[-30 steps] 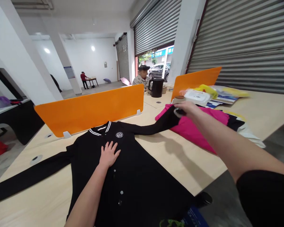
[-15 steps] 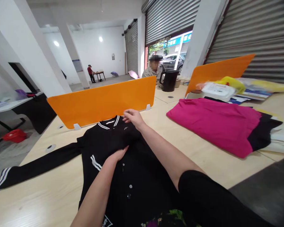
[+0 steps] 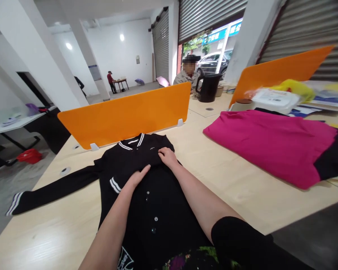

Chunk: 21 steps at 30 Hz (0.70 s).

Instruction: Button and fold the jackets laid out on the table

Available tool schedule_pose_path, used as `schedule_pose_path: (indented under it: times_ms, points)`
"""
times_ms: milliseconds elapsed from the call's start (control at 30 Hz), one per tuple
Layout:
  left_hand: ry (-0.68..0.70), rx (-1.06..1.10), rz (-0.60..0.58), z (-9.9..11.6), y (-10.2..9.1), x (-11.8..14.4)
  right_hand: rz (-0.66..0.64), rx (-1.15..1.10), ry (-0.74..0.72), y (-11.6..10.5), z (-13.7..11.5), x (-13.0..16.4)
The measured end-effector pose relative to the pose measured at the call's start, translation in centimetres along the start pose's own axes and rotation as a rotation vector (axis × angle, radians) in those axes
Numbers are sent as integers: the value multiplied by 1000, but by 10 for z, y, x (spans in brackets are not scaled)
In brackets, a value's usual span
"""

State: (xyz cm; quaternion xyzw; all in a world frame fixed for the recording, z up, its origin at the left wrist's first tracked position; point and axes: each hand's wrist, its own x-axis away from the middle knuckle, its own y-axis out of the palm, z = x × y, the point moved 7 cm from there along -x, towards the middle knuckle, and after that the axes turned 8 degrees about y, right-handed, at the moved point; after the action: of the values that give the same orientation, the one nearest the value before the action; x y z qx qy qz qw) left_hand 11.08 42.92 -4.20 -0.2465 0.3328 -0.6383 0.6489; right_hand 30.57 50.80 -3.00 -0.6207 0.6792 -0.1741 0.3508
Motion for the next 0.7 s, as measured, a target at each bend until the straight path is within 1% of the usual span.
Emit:
schedule_pose_path:
  times_ms: [100,200,267,300,367,467,533,567,633,667,700]
  points:
    - [-161,431,319,-22,-27,11,13,87,6,3,3,-1]
    - [-297,732,611,-48,-44,28,48,135,1,4,5,-1]
    - [-359,850,747,-63,-52,39,74,141,11,3,7,-1]
    - [-380,881,797,-69,-55,44,83,145,16,3,8,-1]
    - [-415,884,861,-80,-64,54,91,157,21,3,9,-1]
    - [-454,769,887,-87,-81,72,133,152,-8,-1,6,1]
    - [-434,660,877,-83,-95,82,207,119,-82,-8,-4,5]
    - [-383,541,858,-77,-103,86,241,101,-135,-12,-12,9]
    - [-206,170,788,-54,-118,85,265,81,-248,-16,-30,17]
    - [-96,-43,736,-40,-121,82,248,79,-298,-15,-39,21]
    - [12,-241,673,-27,-119,77,219,83,-340,-12,-47,25]
